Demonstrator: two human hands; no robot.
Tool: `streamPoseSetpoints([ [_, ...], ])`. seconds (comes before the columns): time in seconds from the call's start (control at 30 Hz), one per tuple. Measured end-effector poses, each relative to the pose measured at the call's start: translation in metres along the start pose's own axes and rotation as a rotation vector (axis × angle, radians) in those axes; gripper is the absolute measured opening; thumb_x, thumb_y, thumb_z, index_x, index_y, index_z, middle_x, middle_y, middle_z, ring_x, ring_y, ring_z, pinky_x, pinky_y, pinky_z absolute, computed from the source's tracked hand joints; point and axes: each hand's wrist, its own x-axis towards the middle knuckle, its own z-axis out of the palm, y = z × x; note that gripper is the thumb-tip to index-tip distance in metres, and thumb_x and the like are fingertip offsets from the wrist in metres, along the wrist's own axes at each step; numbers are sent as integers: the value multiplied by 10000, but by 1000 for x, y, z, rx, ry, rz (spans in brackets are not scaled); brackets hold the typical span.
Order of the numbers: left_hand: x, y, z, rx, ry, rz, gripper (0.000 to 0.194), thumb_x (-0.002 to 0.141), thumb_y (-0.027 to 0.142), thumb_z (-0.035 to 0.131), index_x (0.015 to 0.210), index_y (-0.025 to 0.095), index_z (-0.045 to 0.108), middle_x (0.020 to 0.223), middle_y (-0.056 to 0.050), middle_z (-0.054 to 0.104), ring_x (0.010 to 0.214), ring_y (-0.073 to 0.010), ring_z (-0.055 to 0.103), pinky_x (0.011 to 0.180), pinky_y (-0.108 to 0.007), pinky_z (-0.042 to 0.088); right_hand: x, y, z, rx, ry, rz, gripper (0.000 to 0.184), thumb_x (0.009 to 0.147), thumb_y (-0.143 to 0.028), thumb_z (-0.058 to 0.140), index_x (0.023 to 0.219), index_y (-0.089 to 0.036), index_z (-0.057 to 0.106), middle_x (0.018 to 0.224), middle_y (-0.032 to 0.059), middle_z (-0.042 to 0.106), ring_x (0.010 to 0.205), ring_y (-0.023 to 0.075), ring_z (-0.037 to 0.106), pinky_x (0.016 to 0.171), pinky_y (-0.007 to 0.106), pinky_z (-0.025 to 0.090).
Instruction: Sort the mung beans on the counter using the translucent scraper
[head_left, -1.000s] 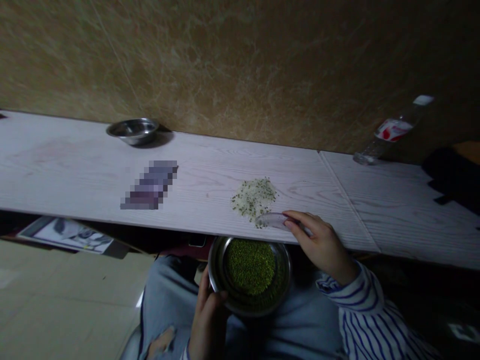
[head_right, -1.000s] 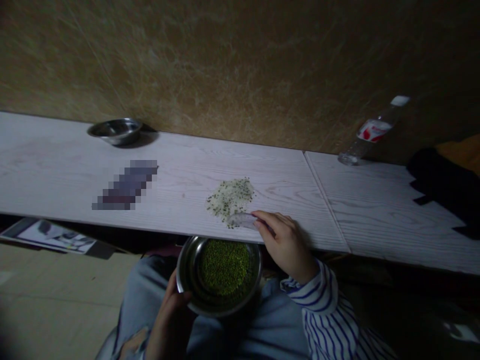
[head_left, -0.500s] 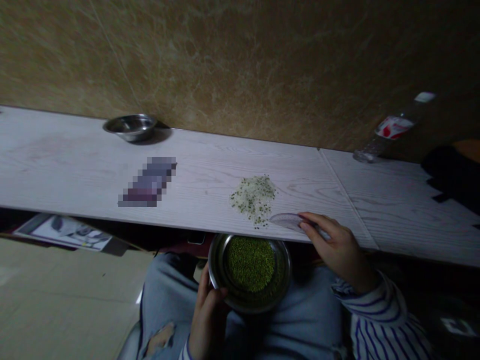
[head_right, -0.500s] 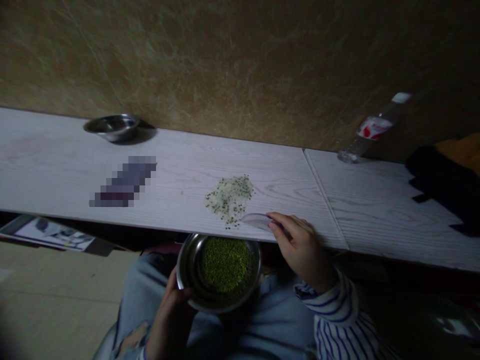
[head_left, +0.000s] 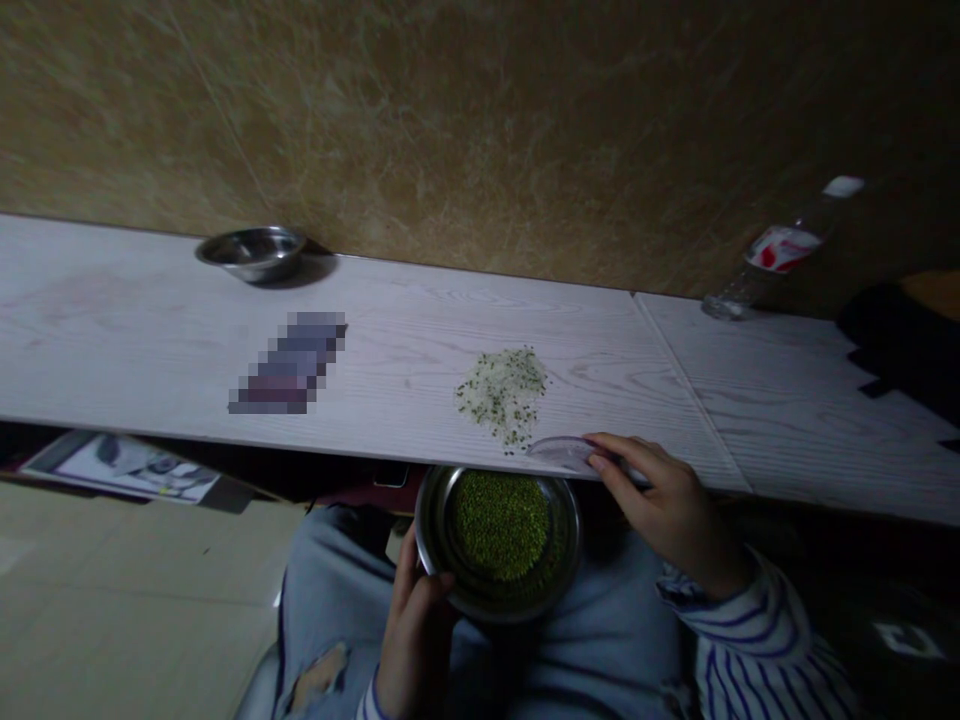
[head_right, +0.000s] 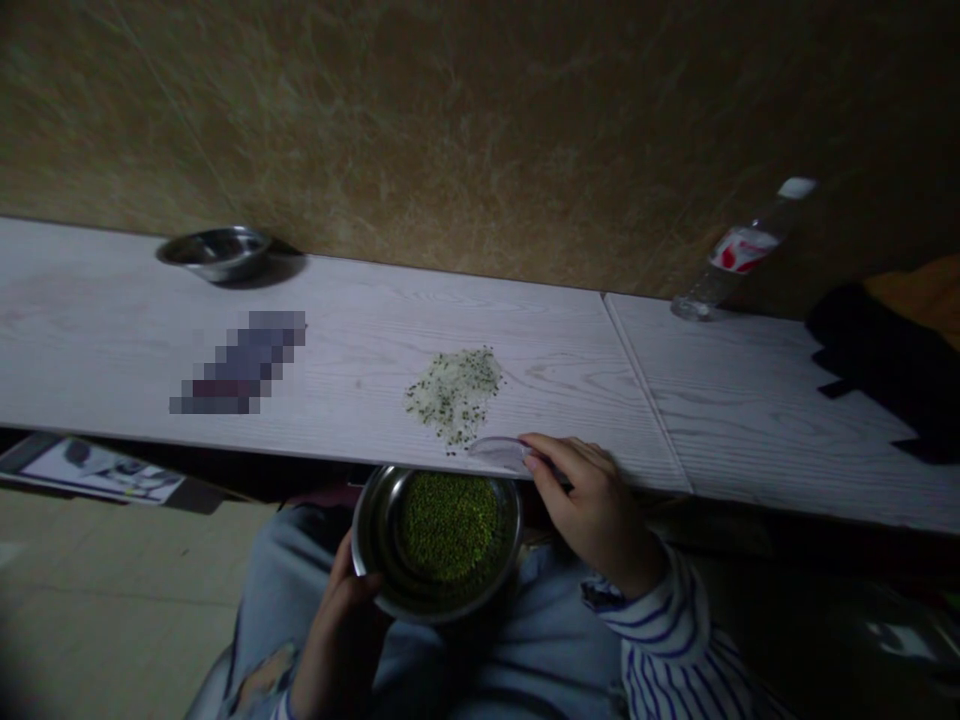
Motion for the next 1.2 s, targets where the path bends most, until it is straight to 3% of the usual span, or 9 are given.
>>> streamPoseSetpoints([
  [0.2, 0, 0, 1, 2, 20, 2, 638, 677, 202, 708, 1303, 287, 615, 1257, -71, 702, 1190, -356, 592, 913, -426, 520, 4, 9, 1, -12, 46, 51, 229, 941, -270, 585, 1087, -192, 744, 1043, 97, 793, 944, 254, 753, 817, 374, 613],
  [0.43, 1, 2, -1, 2, 32, -1, 729, 655, 192, 695, 1368, 284, 576, 1203, -84, 708, 1163, -372, 606, 908, -455, 537, 2, 3, 5, 19, 18, 55, 224, 936, -268, 596, 1095, -203, 741, 1035, 88, 792, 937, 247, 748, 832, 379, 611],
  [0.8, 1, 2, -1, 18, 59, 16, 715, 652, 211, 720, 1352, 279, 589, 1238, -87, 691, 1112, -350, 617, 866, -446, 551, 6, 12, 5, 8, 76, 129, 249, 928, -284, 601, 1097, -179, 750, 1037, 103, 795, 920, 253, 753, 818, 372, 613],
  [0.97, 2, 3, -3, 24, 66, 7, 700, 640, 217, 718, 1327, 284, 605, 1169, -74, 702, 1032, -326, 630, 841, -439, 553, 8, 7, 9, 28, 47, 105, 255, 933, -281, 597, 1107, -172, 748, 1066, 109, 790, 961, 254, 750, 857, 368, 602],
  [1.2, 2, 1, -6, 40, 32, 30, 724, 691, 237, 715, 1400, 288, 580, 1226, -86, 686, 1029, -295, 602, 834, -408, 549, 4, 2, 6, 31, 36, 108, 247, 934, -281, 589, 1096, -183, 748, 1064, 106, 790, 971, 261, 748, 841, 377, 608],
])
